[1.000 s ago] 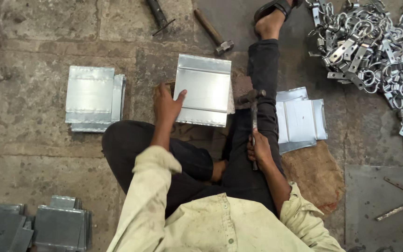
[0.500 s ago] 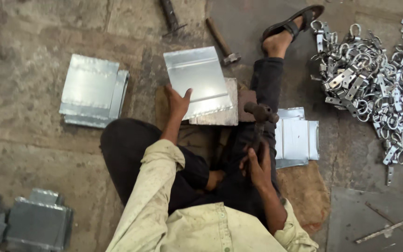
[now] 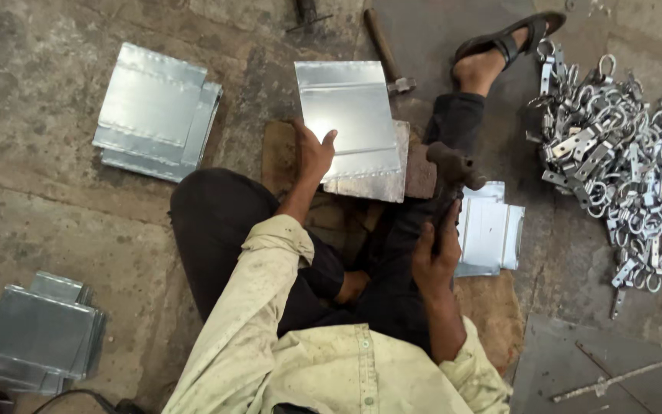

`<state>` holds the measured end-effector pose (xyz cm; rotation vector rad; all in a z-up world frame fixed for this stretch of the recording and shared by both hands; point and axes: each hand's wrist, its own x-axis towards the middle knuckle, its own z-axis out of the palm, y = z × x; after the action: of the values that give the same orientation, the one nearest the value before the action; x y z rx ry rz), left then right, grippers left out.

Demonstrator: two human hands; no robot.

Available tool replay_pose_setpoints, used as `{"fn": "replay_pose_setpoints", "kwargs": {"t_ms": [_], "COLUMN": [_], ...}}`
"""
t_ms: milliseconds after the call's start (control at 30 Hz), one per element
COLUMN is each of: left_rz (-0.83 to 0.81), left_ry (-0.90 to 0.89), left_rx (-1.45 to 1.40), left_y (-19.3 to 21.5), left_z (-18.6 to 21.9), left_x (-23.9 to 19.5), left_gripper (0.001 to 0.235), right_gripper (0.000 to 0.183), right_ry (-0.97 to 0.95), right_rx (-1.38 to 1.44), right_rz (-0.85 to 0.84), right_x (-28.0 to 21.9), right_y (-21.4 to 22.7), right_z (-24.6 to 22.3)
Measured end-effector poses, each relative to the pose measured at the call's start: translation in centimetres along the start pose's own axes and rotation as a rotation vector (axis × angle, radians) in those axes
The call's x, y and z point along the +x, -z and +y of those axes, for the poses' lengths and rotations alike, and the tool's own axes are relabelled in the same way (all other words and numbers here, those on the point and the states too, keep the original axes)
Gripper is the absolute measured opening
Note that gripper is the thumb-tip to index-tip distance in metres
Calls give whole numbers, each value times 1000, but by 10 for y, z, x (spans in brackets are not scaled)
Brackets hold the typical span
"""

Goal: The person hammers the edges of a metal sheet against a block on the floor while sitting cross-legged.

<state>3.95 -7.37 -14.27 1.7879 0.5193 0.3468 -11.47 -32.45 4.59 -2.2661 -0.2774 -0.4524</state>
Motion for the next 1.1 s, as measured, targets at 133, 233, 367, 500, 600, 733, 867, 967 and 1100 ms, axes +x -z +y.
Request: {"fn": "replay_pose_setpoints", "kwargs": {"t_ms": [133,233,367,500,600,733,867,967,1100], "left_rz": [-11,11,-5,25,39,121,4,86,100], "left_ry": [80,28,50,35,12,-63,115,3,18], "left_rx": [-19,-26,40,67,43,97,54,40,5], "left_y": [14,15,7,5,0,-10,-18,-31,-29], "left_z": [37,37,24,23,14,3,-8,-29,-23], "left_x": [-4,-7,-2,-3,3,1,3,2,7], "left_gripper": [74,82,79,84,89,101,83,98,94], "right_gripper": [62,58,58,60,61,60,60,58,61], "right_ry": [169,-155,-30,86,-64,236,40,27,48], "right_rx": [-97,-66,-72,-77,-50,-34,-31,-21,-69], "right_rz": [-162,-282,-88,-221,-258,-12,-302,-188,-298], "right_x": [17,30,21,26,26,10,24,10,15], "right_y": [-12,0,-2,-20,-16,-23,-26,-23,-35], "right_z": [7,2,-15,-12,-8,-14,2,-2,-6]}}
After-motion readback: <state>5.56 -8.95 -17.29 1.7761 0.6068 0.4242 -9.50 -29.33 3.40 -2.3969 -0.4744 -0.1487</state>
